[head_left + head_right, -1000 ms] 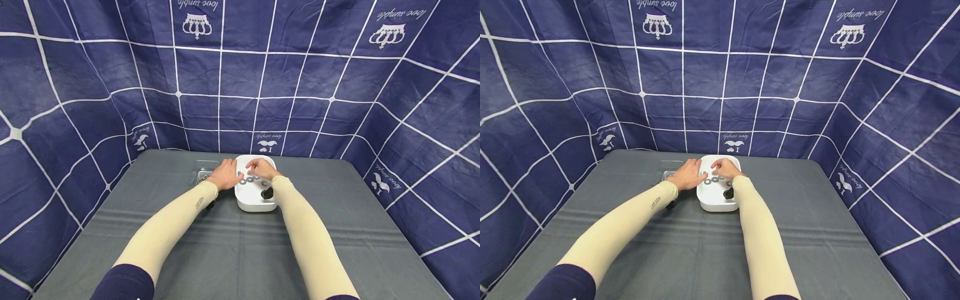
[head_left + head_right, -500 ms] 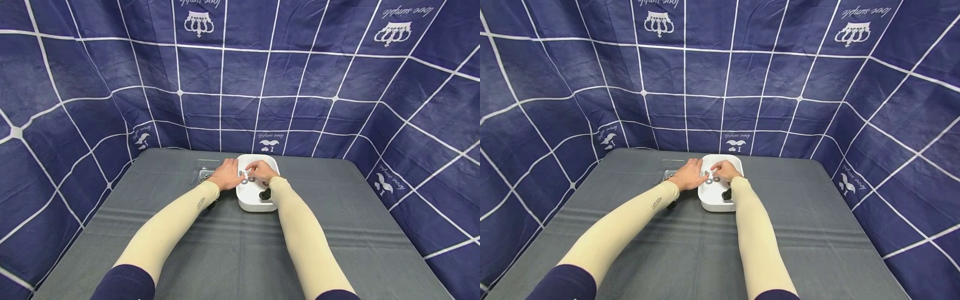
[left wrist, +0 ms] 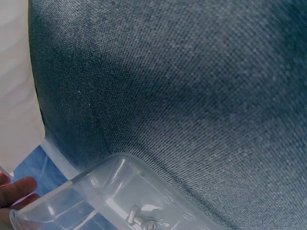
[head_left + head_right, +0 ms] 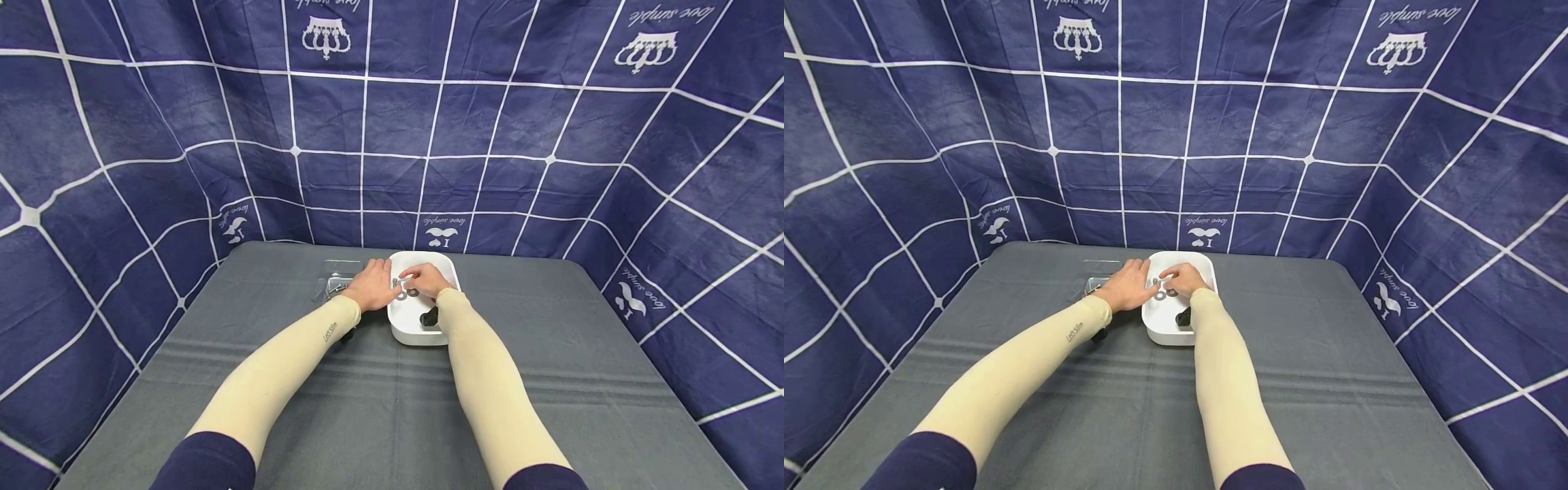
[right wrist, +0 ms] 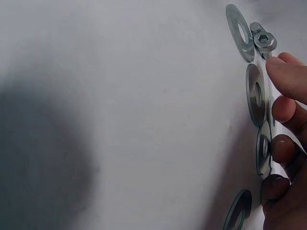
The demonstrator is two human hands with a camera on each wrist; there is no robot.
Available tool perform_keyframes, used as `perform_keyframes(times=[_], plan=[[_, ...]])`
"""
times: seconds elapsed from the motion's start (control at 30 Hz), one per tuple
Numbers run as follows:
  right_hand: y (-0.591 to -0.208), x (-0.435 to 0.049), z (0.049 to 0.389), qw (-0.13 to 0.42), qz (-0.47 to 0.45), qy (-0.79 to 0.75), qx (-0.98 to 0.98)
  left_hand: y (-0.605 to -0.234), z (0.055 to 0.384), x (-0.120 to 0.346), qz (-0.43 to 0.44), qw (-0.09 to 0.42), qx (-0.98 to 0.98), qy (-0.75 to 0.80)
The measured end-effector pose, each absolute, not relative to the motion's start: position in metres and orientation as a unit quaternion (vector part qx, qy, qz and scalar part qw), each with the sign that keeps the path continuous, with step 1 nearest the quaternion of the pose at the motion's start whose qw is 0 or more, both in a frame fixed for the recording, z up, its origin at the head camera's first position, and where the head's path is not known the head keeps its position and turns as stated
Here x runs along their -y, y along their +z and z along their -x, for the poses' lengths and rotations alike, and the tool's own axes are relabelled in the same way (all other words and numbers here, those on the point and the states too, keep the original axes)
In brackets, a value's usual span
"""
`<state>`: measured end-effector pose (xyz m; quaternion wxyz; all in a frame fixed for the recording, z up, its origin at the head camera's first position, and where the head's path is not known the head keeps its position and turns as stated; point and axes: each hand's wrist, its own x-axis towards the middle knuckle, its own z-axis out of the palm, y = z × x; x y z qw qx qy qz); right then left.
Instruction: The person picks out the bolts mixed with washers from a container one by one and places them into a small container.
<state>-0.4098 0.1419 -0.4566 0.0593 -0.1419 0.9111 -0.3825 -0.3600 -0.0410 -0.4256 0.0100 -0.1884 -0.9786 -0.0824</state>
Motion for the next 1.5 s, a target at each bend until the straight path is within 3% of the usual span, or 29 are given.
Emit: perform_keyframes(times=[0.87, 1.5], plan=[[-0.4614, -0.1380, 0.4106, 0.058, 0.119, -0.402, -0.906, -0.4245, 0.3595, 0.0392, 0.184, 0.011, 0.979, -0.092], [-0.4613, -0.1413, 0.4081, 0.047, 0.160, -0.350, -0.922, -0.4285, 0.3589, 0.0365, 0.183, 0.025, 0.979, -0.089]])
